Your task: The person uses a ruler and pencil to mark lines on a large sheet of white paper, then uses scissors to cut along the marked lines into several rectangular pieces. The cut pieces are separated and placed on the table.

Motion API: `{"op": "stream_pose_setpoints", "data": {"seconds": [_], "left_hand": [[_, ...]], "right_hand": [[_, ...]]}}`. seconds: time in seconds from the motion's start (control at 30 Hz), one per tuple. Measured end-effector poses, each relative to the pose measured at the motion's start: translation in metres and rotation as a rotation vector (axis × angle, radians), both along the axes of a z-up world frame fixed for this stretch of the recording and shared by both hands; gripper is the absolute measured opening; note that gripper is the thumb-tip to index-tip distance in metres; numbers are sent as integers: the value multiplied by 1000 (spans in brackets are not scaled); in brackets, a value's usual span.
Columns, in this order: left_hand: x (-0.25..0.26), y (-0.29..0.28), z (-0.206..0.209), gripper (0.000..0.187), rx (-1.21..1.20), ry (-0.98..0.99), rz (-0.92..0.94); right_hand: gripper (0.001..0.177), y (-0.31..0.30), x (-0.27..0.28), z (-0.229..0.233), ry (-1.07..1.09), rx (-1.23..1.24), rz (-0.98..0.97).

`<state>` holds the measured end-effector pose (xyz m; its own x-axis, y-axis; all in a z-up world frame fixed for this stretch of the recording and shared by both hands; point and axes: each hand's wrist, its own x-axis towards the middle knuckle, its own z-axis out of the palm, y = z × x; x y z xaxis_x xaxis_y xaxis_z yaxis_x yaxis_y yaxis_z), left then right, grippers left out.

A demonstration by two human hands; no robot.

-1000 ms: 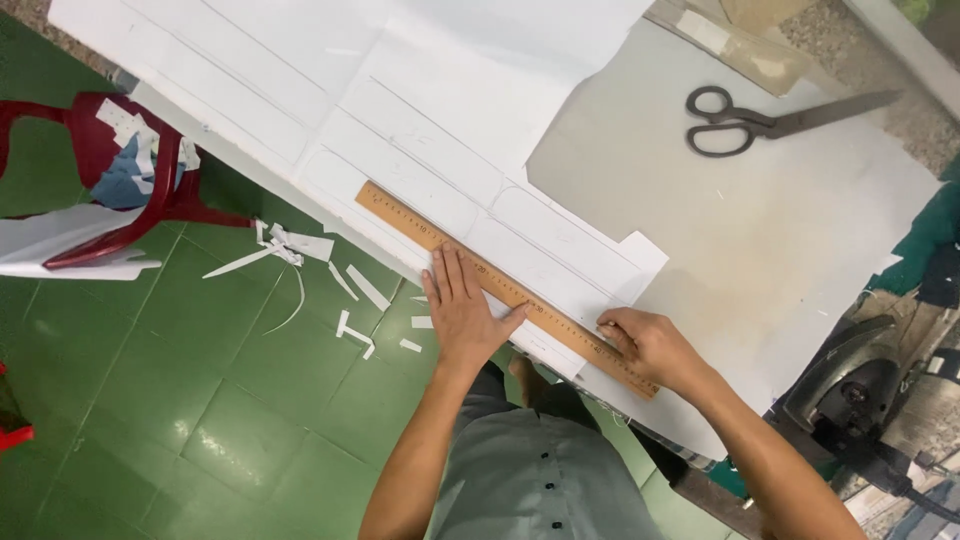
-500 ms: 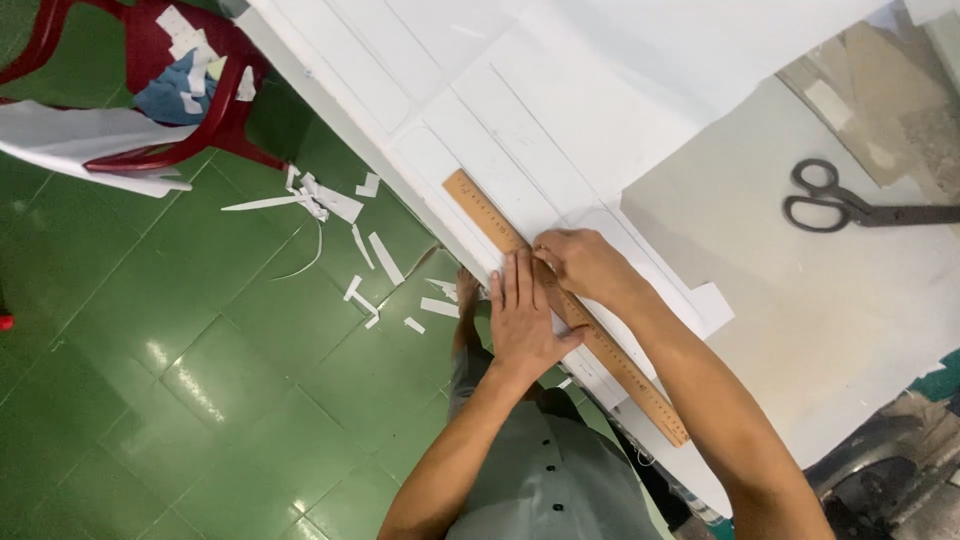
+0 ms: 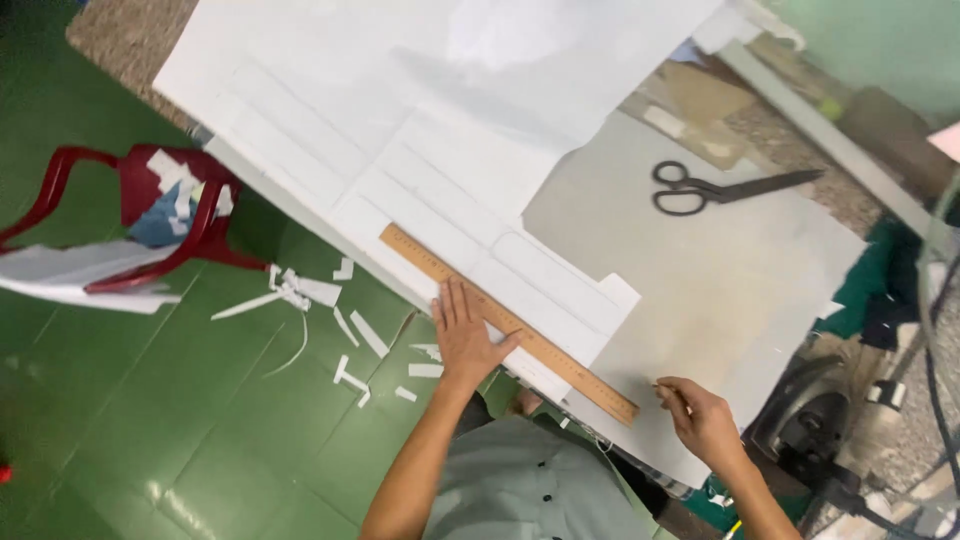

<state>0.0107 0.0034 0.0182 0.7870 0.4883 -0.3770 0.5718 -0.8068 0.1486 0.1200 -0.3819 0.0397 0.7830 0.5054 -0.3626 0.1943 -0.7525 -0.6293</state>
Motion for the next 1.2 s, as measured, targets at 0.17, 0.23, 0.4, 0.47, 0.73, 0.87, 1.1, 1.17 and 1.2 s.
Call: {"op": "stream_pose_setpoints", "data": {"seconds": [0.17,0.23,0.4,0.47,0.73,0.87,1.1,1.17,1.2], "left_hand": [[-1,-49,-15,130,14,-187,-113],[4,-86,-16,126,34,-219,-238],[25,-151,-21,127,115,-426,-509],[38,-153,-25,134,327,-466,-618],[102,-123,3,107,-235,-256,-1004],[112,-92,12,94,-393,-150,-1104],[99,-60,-15,85,-289,-388,-1208],[99,-62,-14,84,-215,-325,-1257],[98,-66,-13,83,-133,-265,-1279]], "right_hand": [[24,-41,-64,-20,-342,181,-336],[25,-43,-86,-32,-430,209,-389],[36,-17,-138,-23,-712,103,-401],[38,-16,-159,-32,-759,37,-459],[54,21,-213,-61,-899,-326,-480],[67,45,-236,-75,-857,-445,-518],[36,85,-294,-58,-912,-234,-1240],[34,62,-299,-55,-906,-230,-1498],[33,46,-302,-52,-895,-209,-1732]]}}
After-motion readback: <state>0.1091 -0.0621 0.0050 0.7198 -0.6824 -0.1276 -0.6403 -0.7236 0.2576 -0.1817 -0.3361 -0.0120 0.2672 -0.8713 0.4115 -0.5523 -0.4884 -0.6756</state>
